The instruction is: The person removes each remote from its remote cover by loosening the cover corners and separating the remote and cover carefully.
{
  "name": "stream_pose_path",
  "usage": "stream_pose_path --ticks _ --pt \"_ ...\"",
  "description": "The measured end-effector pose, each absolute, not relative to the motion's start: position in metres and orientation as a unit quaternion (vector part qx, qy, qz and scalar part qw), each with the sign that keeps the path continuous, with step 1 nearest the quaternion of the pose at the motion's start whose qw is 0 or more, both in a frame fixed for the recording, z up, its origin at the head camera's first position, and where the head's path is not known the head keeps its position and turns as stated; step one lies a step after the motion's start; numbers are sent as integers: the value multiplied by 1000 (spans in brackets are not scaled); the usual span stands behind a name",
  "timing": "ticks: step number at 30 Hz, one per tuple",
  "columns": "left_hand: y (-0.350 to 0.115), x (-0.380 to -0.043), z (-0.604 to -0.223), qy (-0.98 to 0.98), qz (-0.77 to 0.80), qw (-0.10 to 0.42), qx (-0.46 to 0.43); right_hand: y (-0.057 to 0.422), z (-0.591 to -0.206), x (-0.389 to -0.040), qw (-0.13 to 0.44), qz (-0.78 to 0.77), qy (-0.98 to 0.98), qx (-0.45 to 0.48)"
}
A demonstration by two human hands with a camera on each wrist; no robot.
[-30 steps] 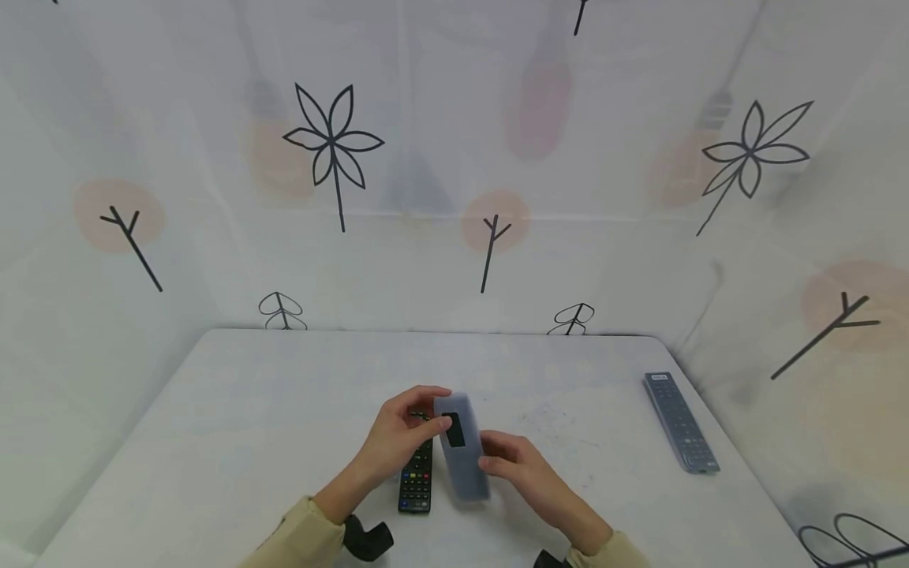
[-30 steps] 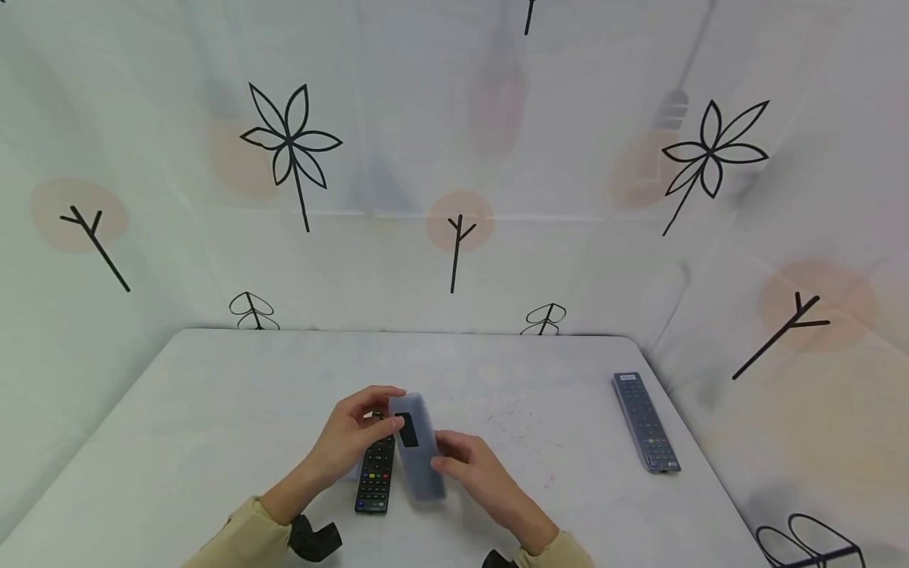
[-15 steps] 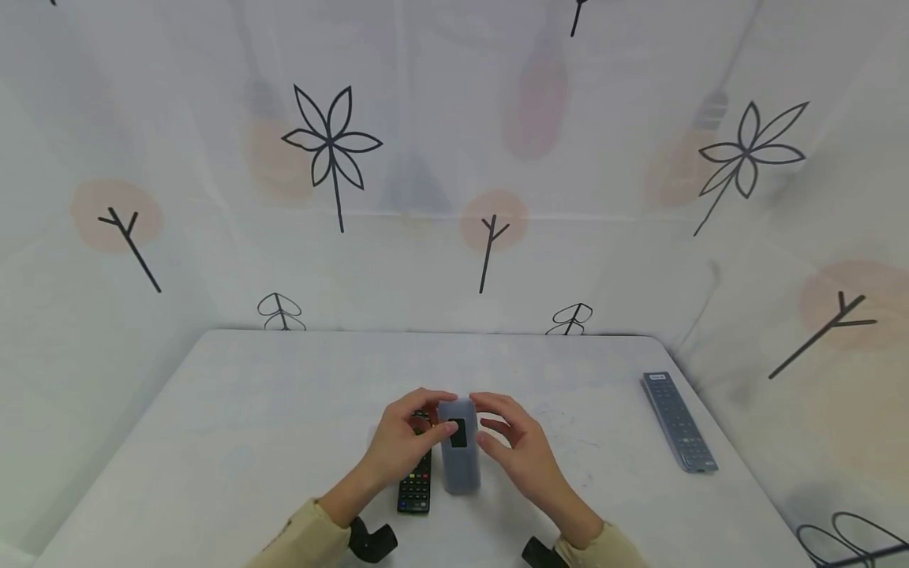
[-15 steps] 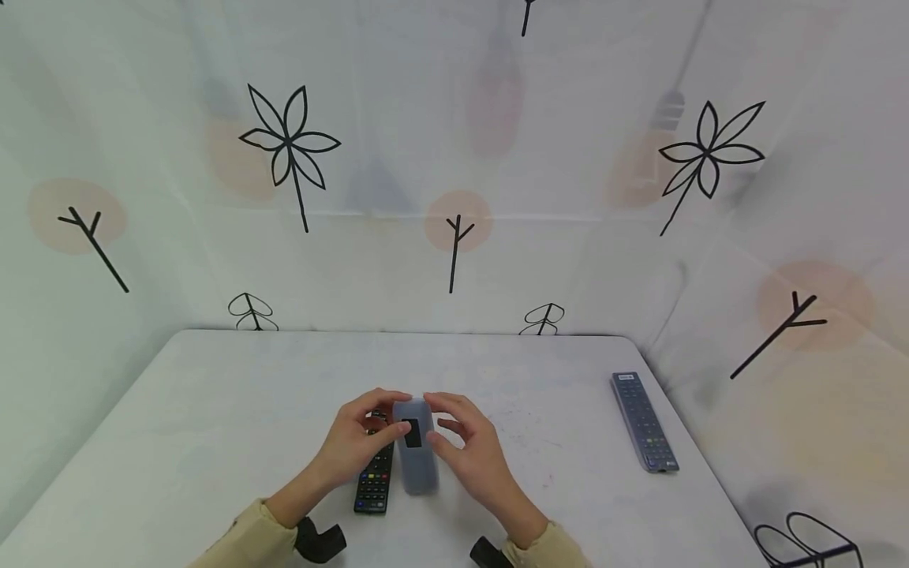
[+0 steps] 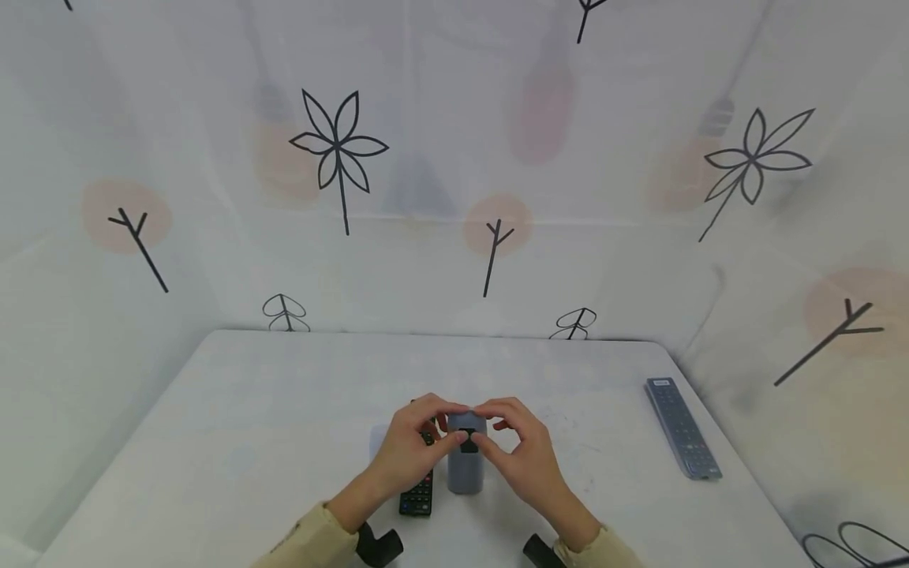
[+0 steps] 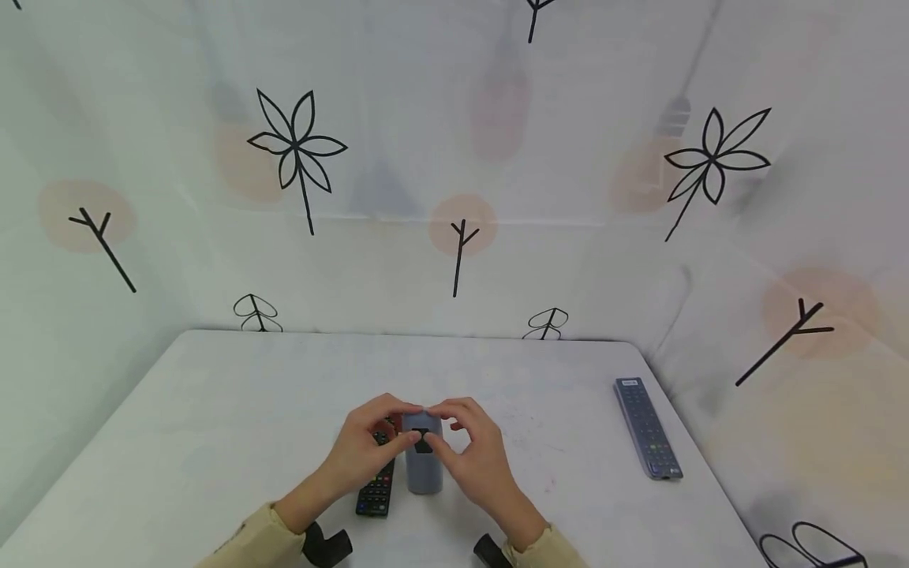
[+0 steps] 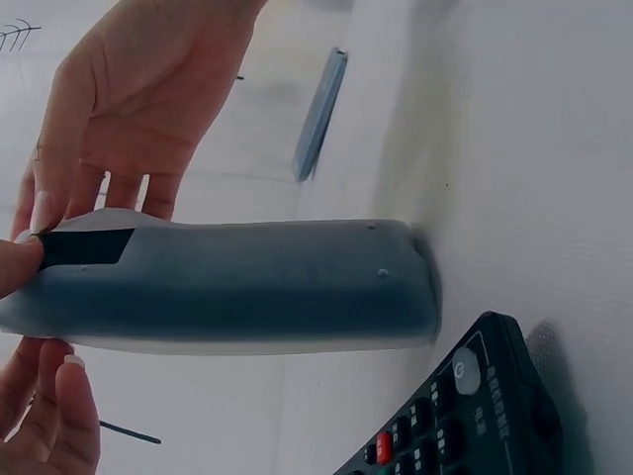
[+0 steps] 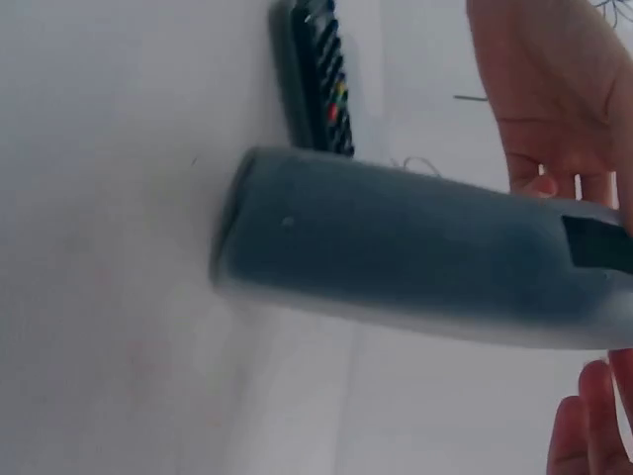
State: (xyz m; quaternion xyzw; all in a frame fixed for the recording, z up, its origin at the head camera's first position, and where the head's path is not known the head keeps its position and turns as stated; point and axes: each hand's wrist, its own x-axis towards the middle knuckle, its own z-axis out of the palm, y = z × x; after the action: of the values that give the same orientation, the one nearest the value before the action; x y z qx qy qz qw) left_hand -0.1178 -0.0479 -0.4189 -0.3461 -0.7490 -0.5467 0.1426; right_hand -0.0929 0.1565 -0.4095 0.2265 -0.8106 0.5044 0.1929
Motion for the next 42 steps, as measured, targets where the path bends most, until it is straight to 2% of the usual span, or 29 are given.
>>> stream_pose_path --ticks 5,9,15,20,25,42 --pt "-42 -117 -424 -738 -542 168 -365 156 -412 -94 260 462 -803 273" --pt "-39 -117 -427 -731 -552 177 -359 152 -402 -90 287 449 -788 309" --pt "-35 -110 -415 -721 -577 170 -343 146 -390 -90 308 464 -763 328" --pt "-35 -103 -404 -718 -590 158 -334 150 -416 -103 315 480 -747 334" --pt "-33 -105 -407 -710 -591 169 -343 155 -434 -112 319 486 -740 338" --pt "-34 -106 -405 -715 -589 154 -344 158 -426 -103 347 460 -747 333"
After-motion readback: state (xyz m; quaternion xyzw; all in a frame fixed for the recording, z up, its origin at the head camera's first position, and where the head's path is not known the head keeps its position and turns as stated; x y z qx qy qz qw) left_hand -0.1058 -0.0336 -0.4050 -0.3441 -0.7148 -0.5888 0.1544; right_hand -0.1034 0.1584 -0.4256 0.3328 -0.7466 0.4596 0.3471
